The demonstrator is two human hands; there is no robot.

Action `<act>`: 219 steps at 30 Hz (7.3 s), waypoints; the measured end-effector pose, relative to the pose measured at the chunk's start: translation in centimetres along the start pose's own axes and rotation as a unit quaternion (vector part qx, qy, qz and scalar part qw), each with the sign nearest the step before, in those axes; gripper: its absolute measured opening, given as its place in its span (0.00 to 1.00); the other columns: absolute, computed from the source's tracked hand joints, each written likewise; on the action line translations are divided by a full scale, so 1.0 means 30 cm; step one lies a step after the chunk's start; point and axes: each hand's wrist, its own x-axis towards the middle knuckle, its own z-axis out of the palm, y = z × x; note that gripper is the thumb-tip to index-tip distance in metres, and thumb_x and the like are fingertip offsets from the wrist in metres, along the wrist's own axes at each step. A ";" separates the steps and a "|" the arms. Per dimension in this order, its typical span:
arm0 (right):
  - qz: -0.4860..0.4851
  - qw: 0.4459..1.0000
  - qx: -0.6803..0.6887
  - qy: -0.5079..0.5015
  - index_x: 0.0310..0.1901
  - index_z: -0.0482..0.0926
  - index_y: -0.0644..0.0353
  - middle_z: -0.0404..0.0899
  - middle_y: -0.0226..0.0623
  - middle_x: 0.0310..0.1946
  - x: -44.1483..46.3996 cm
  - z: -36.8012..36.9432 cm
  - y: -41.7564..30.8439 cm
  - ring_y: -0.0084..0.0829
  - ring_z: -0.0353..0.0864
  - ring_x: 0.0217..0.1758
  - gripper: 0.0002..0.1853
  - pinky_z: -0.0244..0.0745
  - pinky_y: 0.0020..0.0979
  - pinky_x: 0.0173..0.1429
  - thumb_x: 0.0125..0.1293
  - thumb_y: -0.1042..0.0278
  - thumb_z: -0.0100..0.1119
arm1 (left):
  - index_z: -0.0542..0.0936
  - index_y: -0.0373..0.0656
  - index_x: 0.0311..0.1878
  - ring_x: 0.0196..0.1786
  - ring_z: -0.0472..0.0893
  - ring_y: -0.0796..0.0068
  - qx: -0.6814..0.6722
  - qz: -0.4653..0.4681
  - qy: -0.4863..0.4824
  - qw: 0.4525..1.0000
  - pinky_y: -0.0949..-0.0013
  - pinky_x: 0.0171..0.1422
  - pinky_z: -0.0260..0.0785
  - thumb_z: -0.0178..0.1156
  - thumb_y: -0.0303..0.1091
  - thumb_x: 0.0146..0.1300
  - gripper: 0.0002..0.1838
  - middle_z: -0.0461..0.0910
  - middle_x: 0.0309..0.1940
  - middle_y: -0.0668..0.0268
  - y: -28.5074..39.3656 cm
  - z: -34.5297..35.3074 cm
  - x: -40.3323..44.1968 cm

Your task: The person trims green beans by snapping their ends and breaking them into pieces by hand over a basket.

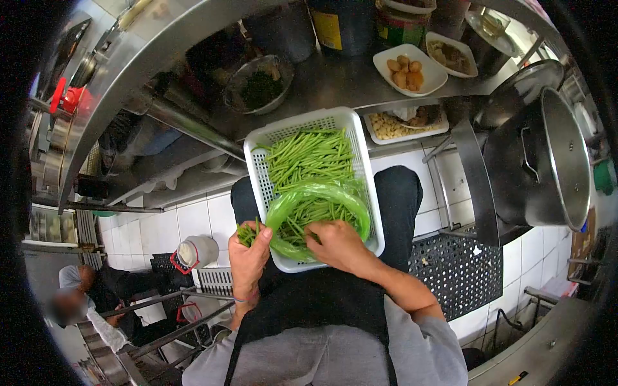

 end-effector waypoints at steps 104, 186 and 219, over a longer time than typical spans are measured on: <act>-0.071 0.992 0.019 0.098 0.40 0.85 0.64 0.78 0.43 0.23 -0.020 -0.125 -0.004 0.41 0.79 0.24 0.08 0.73 0.37 0.29 0.60 0.71 0.66 | 0.78 0.37 0.37 0.13 0.63 0.85 -0.154 -0.062 -0.028 0.986 0.78 0.17 0.53 0.64 0.29 0.65 0.06 0.71 0.17 0.72 -0.012 0.023 0.008; 0.043 0.963 0.255 -0.069 0.45 0.81 0.66 0.82 0.39 0.30 -0.037 -0.035 -0.028 0.25 0.80 0.33 0.10 0.73 0.28 0.37 0.71 0.69 0.54 | 0.75 0.37 0.43 0.12 0.63 0.81 -0.196 -0.026 0.025 0.980 0.77 0.14 0.53 0.59 0.39 0.69 0.13 0.72 0.20 0.67 0.008 0.019 0.034; 0.078 0.349 0.929 -0.095 0.25 0.64 0.56 0.57 0.27 0.22 -0.085 -0.152 0.093 0.22 0.52 0.20 0.12 0.46 0.24 0.19 0.65 0.61 0.46 | 0.77 0.36 0.35 0.25 0.66 0.86 0.099 0.232 0.012 0.968 0.77 0.27 0.58 0.62 0.32 0.66 0.09 0.74 0.22 0.72 0.228 0.057 0.226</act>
